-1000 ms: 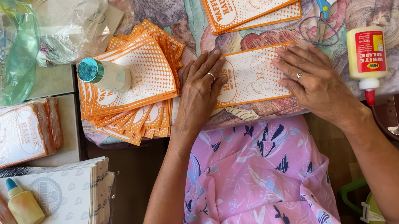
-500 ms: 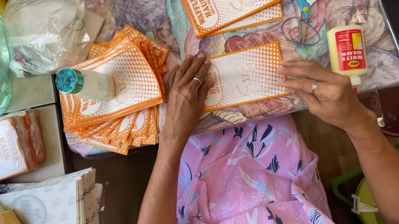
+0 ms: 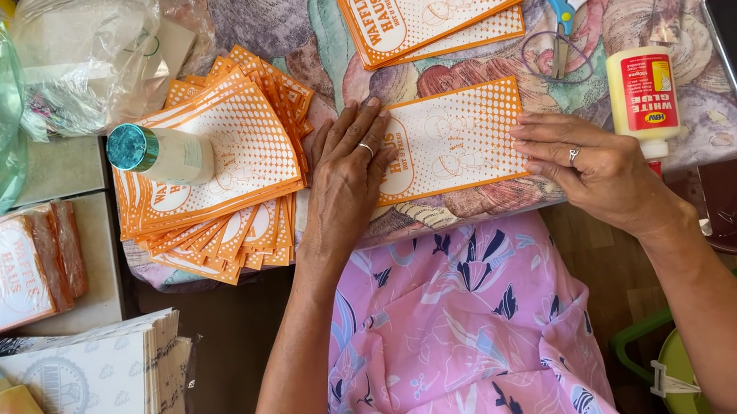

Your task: Applying glue to the edges of paper bags and folding them to complete the assembly.

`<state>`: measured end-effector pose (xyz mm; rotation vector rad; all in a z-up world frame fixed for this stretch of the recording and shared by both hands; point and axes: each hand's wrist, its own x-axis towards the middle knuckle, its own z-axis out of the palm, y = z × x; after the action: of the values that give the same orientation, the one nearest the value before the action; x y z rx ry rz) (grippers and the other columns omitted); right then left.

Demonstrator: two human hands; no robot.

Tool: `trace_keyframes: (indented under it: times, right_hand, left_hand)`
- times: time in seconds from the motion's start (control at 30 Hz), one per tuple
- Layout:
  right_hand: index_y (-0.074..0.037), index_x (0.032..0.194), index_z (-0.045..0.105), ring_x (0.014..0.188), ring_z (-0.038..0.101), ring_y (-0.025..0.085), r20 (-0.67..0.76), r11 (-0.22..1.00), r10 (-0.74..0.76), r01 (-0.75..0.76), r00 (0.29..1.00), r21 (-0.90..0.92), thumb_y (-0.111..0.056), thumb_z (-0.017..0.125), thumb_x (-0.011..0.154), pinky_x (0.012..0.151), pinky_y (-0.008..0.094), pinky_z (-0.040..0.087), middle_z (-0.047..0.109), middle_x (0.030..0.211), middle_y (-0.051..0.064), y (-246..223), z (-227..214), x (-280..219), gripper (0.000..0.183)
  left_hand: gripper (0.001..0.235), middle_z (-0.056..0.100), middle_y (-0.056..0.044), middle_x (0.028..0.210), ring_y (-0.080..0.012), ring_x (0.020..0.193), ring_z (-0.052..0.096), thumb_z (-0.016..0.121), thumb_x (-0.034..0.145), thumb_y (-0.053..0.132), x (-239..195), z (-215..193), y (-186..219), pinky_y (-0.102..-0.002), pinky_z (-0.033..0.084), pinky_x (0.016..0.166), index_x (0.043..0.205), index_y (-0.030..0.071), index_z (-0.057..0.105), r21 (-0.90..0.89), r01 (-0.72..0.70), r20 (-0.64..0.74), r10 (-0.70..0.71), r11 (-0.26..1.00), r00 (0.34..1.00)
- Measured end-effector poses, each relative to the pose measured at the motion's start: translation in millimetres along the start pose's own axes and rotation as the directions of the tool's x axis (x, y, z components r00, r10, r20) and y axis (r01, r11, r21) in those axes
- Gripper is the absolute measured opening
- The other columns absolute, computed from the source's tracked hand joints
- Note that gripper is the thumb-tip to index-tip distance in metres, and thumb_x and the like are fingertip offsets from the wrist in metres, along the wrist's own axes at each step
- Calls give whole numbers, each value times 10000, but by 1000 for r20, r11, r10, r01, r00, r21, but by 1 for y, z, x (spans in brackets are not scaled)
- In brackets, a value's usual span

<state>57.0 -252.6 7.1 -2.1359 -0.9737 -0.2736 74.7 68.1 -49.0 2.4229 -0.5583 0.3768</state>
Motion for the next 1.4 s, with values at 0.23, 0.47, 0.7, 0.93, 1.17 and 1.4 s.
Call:
trace_keyframes:
  times: [0.23,0.47,0.7,0.93,1.17,1.4]
  right_hand:
    - [97,1121,714,1264,659,396,-5,1000,17,-17,1000,0,95,739,911,1147,477,538,697,1257,243,-3,-1,4,211]
    - [98,1135,701,1279,648,408,17,999,-14,15,1000,-30,106,713,930,1168,506,518,687,1276,246,-5,-1,4,205]
    - [98,1117,712,1269,659,408,25,998,-29,30,999,-63,108,731,921,1145,490,531,691,1275,256,-6,-2,5,197]
    - [14,1261,693,1282,645,374,67,995,-30,36,997,-94,87,684,970,1178,479,509,667,1331,217,-2,-4,4,301]
    - [5,1267,687,1229,580,351,201,991,34,-8,979,-132,112,688,885,1104,450,481,618,1254,161,-5,-10,20,397]
    - [-21,1090,736,1266,520,342,234,992,47,-17,971,-127,-155,878,759,1096,468,463,625,1157,88,20,-4,26,384]
  left_hand:
    - [409,519,-57,1563,-301,1509,409,599,1077,257,1,-1,-1,-510,303,1225,1457,106,583,-12,5,11,-5,1000,1000]
    - [406,513,-43,1567,-303,1512,405,598,1075,239,1,1,-3,-510,295,1233,1461,116,583,-18,26,25,-25,1000,999]
    - [410,508,-52,1573,-315,1517,397,572,1083,252,2,-2,0,-515,283,1240,1469,113,568,-47,38,45,-35,998,998]
    - [407,506,-50,1575,-309,1517,402,584,1082,246,1,0,-2,-511,288,1238,1469,121,571,-46,29,36,-27,999,999]
    - [472,410,-169,1631,-350,1505,427,597,1067,109,5,-16,10,-527,277,1259,1504,205,446,-83,29,79,-23,996,997]
    - [329,361,-202,1613,-379,1489,407,444,1017,-32,6,-20,17,-586,262,1235,1283,140,531,-27,19,93,-16,999,996]
